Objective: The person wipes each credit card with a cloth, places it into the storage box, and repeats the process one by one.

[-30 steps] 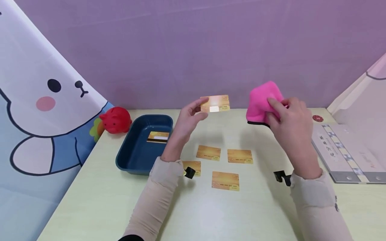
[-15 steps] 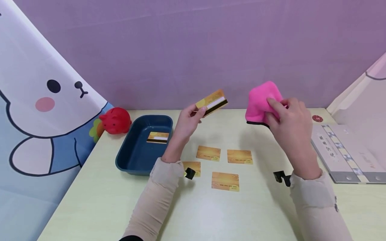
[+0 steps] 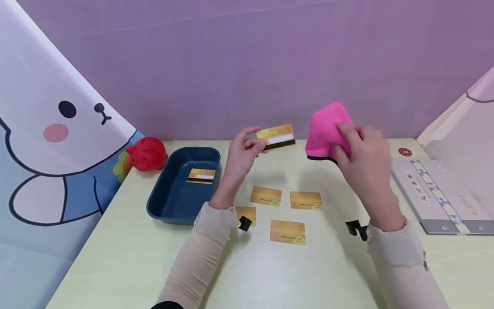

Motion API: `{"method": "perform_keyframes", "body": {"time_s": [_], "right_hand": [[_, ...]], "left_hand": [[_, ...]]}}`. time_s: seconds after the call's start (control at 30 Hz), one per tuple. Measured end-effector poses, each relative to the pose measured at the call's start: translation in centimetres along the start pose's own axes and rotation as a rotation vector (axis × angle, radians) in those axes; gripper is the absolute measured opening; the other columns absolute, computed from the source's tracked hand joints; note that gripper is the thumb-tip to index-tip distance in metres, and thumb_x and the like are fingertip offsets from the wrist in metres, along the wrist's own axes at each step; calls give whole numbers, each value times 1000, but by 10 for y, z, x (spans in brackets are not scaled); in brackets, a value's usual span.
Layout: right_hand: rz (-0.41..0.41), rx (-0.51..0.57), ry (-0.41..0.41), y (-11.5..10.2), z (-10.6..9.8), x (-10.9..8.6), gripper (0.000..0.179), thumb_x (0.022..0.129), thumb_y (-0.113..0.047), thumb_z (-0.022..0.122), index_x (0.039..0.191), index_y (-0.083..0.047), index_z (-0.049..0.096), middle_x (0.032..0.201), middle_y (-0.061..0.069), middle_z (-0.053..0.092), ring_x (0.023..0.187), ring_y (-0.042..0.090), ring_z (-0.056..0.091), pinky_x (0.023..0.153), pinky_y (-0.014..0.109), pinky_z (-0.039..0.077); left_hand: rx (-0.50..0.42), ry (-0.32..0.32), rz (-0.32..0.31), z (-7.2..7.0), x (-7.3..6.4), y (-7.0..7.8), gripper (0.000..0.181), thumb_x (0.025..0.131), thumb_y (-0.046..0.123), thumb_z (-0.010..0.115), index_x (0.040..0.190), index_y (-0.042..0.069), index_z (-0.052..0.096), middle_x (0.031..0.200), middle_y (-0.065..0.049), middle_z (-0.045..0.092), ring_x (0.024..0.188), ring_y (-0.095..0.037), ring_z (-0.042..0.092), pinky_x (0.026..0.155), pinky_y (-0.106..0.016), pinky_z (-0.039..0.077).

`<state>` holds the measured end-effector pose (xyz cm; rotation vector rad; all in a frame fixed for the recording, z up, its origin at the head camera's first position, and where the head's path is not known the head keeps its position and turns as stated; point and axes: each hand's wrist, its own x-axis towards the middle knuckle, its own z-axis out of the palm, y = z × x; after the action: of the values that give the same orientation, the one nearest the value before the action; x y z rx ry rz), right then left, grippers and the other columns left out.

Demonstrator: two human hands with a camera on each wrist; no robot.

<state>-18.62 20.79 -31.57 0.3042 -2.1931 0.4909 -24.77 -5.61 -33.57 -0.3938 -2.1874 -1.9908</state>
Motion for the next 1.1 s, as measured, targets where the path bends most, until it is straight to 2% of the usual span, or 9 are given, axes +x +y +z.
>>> {"method": "perform_keyframes", "body": {"time_s": [0.1, 0.23, 0.37, 0.57, 0.77, 0.93, 1.1], "right_hand": [[-51, 5, -12, -5, 4, -1, 34, 88, -11, 70, 119, 1, 64, 101, 27, 62, 88, 47, 54, 70, 58, 41], [-145, 17, -11, -11, 11, -3, 30, 86, -9, 72, 112, 2, 63, 95, 25, 63, 81, 45, 55, 67, 55, 41], [-199, 32, -12, -17, 19, -5, 26, 87, -10, 75, 109, -2, 65, 92, 23, 63, 78, 42, 55, 64, 52, 41], [-242, 60, -2, -19, 24, -7, 28, 84, -8, 79, 111, -8, 71, 92, 23, 64, 76, 41, 55, 63, 50, 40], [-296, 72, -19, -18, 26, -7, 26, 87, -4, 72, 113, -9, 71, 94, 26, 63, 75, 43, 55, 63, 52, 41], [-295, 64, -9, -18, 28, -7, 28, 88, -4, 68, 114, -12, 74, 98, 27, 65, 76, 44, 55, 63, 50, 38], [-283, 39, 21, -13, 28, -6, 28, 87, 1, 65, 111, -10, 75, 89, 28, 64, 69, 43, 52, 59, 50, 38]], "left_hand": [[39, -26, 0, 5, -3, 1, 37, 97, 9, 66, 133, 10, 61, 97, -22, 73, 76, -15, 65, 70, -30, 47], [103, -54, -14, 14, -6, 3, 35, 97, 12, 67, 131, 14, 63, 99, -18, 74, 76, -13, 64, 67, -24, 46], [92, -88, -32, 19, -9, 6, 34, 97, 14, 66, 131, 15, 64, 98, -15, 75, 75, -14, 60, 67, -24, 47], [26, -100, -69, 20, -10, 11, 33, 96, 12, 67, 129, 16, 65, 99, -17, 74, 79, -18, 62, 68, -24, 49], [26, -79, -77, 17, -9, 12, 33, 96, 12, 67, 129, 16, 65, 98, -17, 74, 77, -17, 61, 67, -24, 46], [14, -81, -66, 14, -8, 10, 34, 96, 12, 67, 131, 15, 65, 98, -16, 74, 78, -15, 61, 66, -24, 45], [-2, -65, -63, 7, -6, 9, 36, 96, 13, 67, 132, 17, 65, 99, -14, 75, 82, -18, 65, 66, -25, 44]]}}
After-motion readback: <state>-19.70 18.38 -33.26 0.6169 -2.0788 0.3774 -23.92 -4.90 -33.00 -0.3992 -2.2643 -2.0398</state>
